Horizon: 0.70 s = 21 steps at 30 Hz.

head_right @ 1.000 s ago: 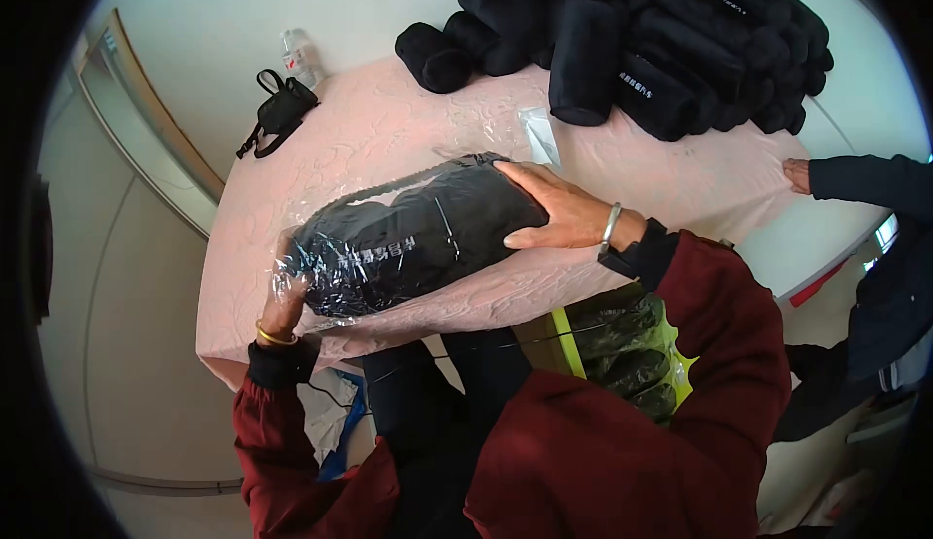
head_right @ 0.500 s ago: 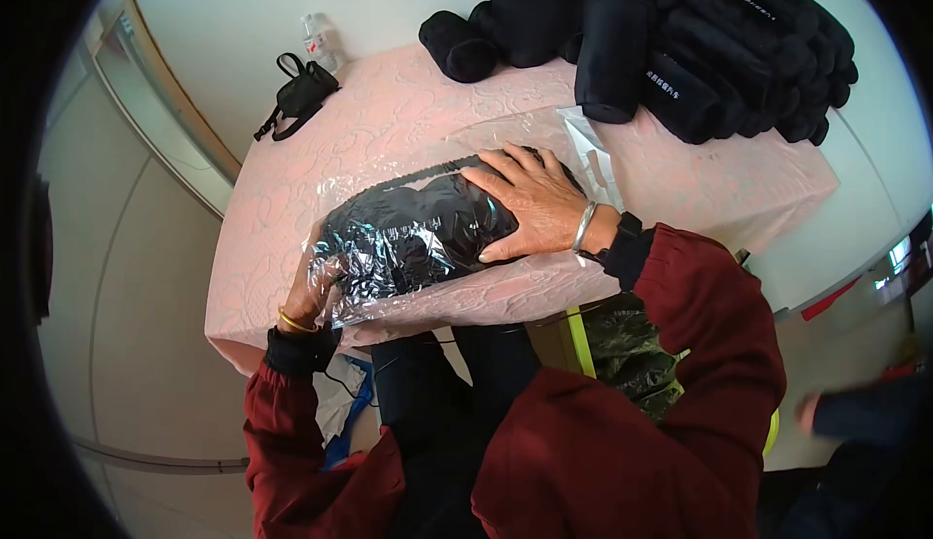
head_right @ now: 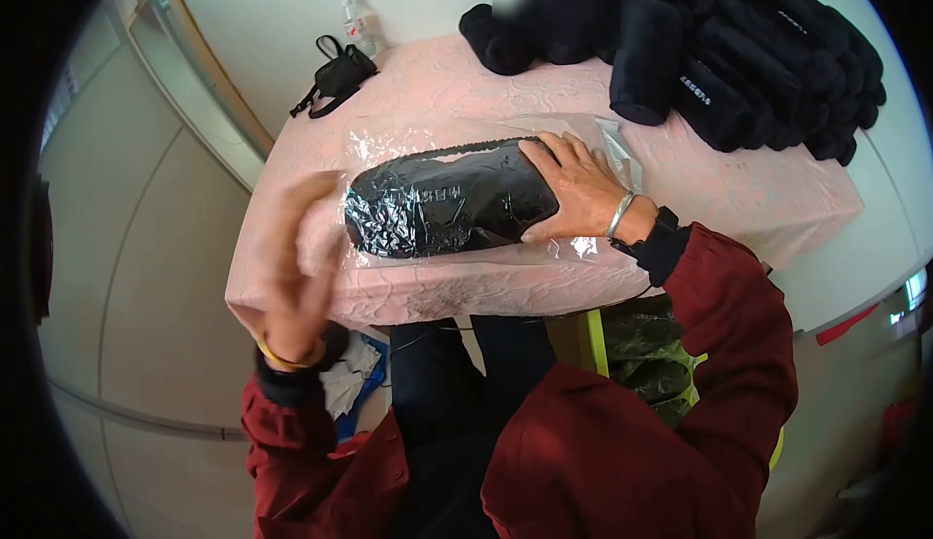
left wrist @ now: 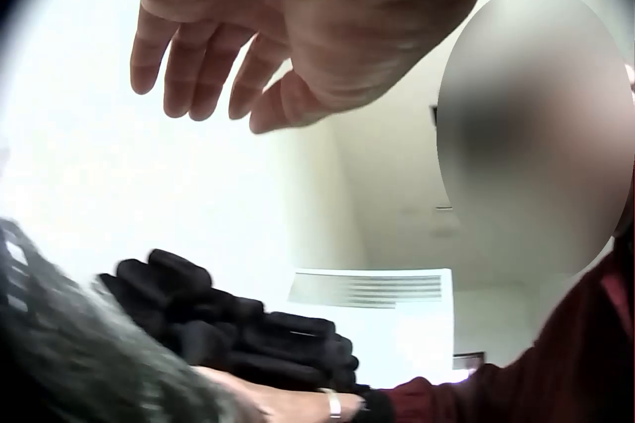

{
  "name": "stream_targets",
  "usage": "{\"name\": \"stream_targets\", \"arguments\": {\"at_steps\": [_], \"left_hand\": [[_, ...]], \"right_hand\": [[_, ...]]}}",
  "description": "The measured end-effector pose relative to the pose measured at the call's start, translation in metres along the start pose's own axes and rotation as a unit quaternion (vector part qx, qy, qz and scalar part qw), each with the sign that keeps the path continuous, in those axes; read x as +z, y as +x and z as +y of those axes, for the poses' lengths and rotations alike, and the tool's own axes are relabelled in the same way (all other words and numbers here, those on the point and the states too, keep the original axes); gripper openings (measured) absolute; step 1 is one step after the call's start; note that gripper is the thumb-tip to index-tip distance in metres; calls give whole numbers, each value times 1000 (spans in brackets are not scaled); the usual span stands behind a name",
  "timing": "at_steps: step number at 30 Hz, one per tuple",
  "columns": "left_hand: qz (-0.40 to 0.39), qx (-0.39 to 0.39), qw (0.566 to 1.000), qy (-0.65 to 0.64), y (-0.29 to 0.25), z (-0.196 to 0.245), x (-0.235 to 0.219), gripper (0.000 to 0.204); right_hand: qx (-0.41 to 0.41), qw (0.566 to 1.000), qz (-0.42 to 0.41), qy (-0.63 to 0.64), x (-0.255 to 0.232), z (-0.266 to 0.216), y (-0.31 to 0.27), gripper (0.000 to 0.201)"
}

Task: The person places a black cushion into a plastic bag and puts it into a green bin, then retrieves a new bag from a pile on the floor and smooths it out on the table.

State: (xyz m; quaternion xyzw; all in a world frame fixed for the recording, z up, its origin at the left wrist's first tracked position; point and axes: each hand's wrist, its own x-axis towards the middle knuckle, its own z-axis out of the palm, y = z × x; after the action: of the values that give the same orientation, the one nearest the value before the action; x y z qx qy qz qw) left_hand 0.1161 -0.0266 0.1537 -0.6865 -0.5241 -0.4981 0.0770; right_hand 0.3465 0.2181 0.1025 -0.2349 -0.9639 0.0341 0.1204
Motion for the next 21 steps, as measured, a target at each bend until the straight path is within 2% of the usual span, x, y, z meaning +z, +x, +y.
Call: {"name": "stream_targets", "arguments": {"at_steps": [1, 2, 3, 5, 6, 8, 9, 11, 12, 16, 21], "left_hand": [[-46, 47, 998, -17, 6, 21, 21, 49], [-101, 53, 993, -5, 9, 38, 42, 58], [-141, 77, 987, 17, 14, 45, 69, 62], [-116, 107, 987, -1, 23, 56, 112, 68], [-114, 104, 988, 3, 29, 55, 134, 68], [-39, 121, 992, 26, 39, 39, 169, 78], [-37, 118, 992, 24, 42, 25, 176, 78], [-96, 70, 989, 84, 44, -8, 186, 82], [-125, 47, 984, 114, 44, -20, 189, 85], [-169, 39, 971, 167, 27, -62, 156, 88], [-215, 34, 953, 212, 28, -63, 144, 99]], "right_hand": [[7, 999, -5, -35, -1, -5, 2, 112], [-1, 999, -6, -34, 4, -7, 4, 112], [-51, 995, 27, -76, 14, -5, 8, 109], [-147, 972, 97, -155, 30, -4, 15, 102], [-177, 964, 106, -168, 33, -6, 13, 101], [-219, 955, 100, -174, 38, -15, 3, 98], [-220, 962, 62, -152, 34, -20, -5, 97], [-208, 972, -4, -114, 27, -29, -19, 95], [-204, 973, -10, -104, 25, -31, -24, 94], [-207, 977, 13, -46, 14, -30, -26, 88], [-222, 971, 18, 83, 3, -2, -9, 92]]}}
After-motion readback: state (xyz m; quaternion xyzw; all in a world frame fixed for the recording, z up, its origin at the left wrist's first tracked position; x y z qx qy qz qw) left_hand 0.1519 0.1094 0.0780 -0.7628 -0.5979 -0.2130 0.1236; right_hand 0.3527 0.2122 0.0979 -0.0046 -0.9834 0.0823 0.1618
